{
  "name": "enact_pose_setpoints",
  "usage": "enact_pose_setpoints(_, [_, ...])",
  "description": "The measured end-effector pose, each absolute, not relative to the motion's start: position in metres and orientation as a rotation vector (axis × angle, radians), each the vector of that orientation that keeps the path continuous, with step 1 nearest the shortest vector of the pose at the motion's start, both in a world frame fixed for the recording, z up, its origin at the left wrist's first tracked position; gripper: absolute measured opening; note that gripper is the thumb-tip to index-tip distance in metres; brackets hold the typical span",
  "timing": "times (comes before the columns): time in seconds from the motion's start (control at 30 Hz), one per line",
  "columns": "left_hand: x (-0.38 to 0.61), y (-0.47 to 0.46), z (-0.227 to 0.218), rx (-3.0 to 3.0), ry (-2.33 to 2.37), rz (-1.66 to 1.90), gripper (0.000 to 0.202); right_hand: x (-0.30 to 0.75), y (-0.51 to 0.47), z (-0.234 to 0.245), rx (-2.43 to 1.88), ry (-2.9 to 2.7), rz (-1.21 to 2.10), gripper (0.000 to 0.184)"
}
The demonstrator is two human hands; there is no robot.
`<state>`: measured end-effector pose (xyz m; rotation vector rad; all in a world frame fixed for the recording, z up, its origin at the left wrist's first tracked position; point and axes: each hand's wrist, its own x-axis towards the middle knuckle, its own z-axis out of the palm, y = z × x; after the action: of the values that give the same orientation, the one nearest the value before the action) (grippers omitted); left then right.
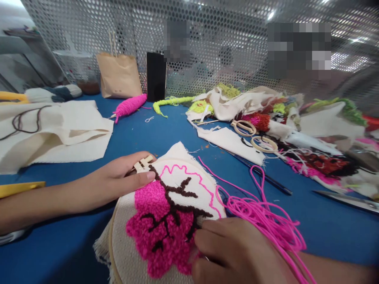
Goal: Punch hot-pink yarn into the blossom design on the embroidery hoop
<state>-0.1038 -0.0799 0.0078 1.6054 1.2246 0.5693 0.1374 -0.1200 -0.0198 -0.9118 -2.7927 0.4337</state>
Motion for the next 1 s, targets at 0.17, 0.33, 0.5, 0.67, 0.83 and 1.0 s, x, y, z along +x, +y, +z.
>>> enact_pose_setpoints(0.17, [-0.105, -0.079, 0.005, 1.602, 1.195, 0.588, 0.026, 0.144, -0.114, -0.015, -0.607, -2.864, 0.335, 0.021])
enact_pose_setpoints(0.33, [-0.106, -0.08, 0.006, 1.546, 1.188, 0.595, 0.02, 0.147, -0.109, -0.001, -0.409, -2.897, 0.096, 0.022])
enact_pose_setpoints(0.5, [-0.103, -0.083, 0.01, 1.522, 1.177, 0.575, 0.02, 0.14, -0.107, -0.008, -0.374, -2.8, 0.009, 0.013])
enact_pose_setpoints(0.67, [-0.1, -0.084, 0.014, 1.494, 1.207, 0.552, 0.016, 0.141, -0.108, -0.018, -0.437, -2.707, 0.091, 0.02])
enact_pose_setpoints(0.83, [-0.104, -0.081, 0.01, 1.548, 1.212, 0.548, 0.026, 0.142, -0.115, -0.022, -0.587, -2.754, 0.136, 0.029])
enact_pose_setpoints(1.0, [-0.106, -0.079, 0.006, 1.553, 1.157, 0.61, 0.022, 0.14, -0.118, -0.018, -0.707, -2.619, 0.233, 0.034])
